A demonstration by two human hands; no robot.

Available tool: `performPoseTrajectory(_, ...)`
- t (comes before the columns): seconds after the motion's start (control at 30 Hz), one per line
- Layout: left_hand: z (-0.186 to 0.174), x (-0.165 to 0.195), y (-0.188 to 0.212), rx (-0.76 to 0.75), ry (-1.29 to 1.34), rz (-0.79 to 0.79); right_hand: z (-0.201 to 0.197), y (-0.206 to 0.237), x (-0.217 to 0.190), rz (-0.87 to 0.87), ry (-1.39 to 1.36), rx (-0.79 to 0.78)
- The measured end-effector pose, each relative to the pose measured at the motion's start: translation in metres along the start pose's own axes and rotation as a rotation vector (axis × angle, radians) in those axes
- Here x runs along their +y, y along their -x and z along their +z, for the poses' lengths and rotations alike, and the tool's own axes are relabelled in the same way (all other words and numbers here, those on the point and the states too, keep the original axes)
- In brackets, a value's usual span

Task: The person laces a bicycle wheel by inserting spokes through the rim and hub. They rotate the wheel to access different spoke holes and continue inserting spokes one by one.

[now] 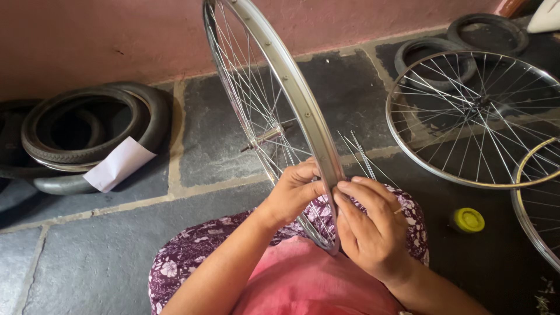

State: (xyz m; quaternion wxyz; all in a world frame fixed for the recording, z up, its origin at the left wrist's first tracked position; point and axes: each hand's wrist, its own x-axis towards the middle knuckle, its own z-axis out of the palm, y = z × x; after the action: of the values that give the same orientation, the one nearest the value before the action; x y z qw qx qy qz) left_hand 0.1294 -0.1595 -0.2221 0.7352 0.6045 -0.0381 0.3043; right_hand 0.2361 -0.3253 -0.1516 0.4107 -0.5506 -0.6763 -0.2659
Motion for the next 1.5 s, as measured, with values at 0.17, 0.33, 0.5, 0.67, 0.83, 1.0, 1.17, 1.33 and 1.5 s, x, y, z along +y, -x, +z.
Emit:
performPoseTrajectory(0.17,-0.002,0.007,-0.003,-0.068,-0.542,0.245,0.01,0.007,-0.004,0.045,-0.072,0.061)
performPoseTrajectory(0.33,0.002,0.016,0.004,-0.055,-0.048,-0.032,0.014,0.021,0.0,0.051,-0.09,0.077)
performPoseTrajectory(0.5,-0.002,0.019,0.004,-0.099,-0.205,0.06,0.028,0.052,-0.002,0.185,-0.323,0.141)
performPoseTrajectory(0.67,0.0,0.021,0.006,-0.076,-0.083,-0.042,0.046,0.079,-0.007,0.249,-0.821,0.115)
performPoseTrajectory(0.83,-0.001,0.026,0.008,-0.067,-0.142,-0.03,0.054,0.088,-0.009,0.293,-0.826,0.107)
performPoseTrajectory(1.0,-0.002,0.024,0.002,-0.179,-0.167,0.003,0.059,0.091,-0.008,0.279,-0.847,0.091)
performPoseTrajectory(1.17,-0.002,0.029,0.005,-0.124,0.057,-0.128,0.061,0.096,-0.008,0.299,-0.848,0.07)
performPoseTrajectory(1.33,-0.002,0.028,-0.002,-0.133,-0.256,0.051,0.063,0.099,-0.006,0.3,-0.836,0.055)
performPoseTrajectory(1.5,-0.002,0.028,0.002,-0.078,-0.519,0.13,0.064,0.098,-0.004,0.286,-0.86,0.026)
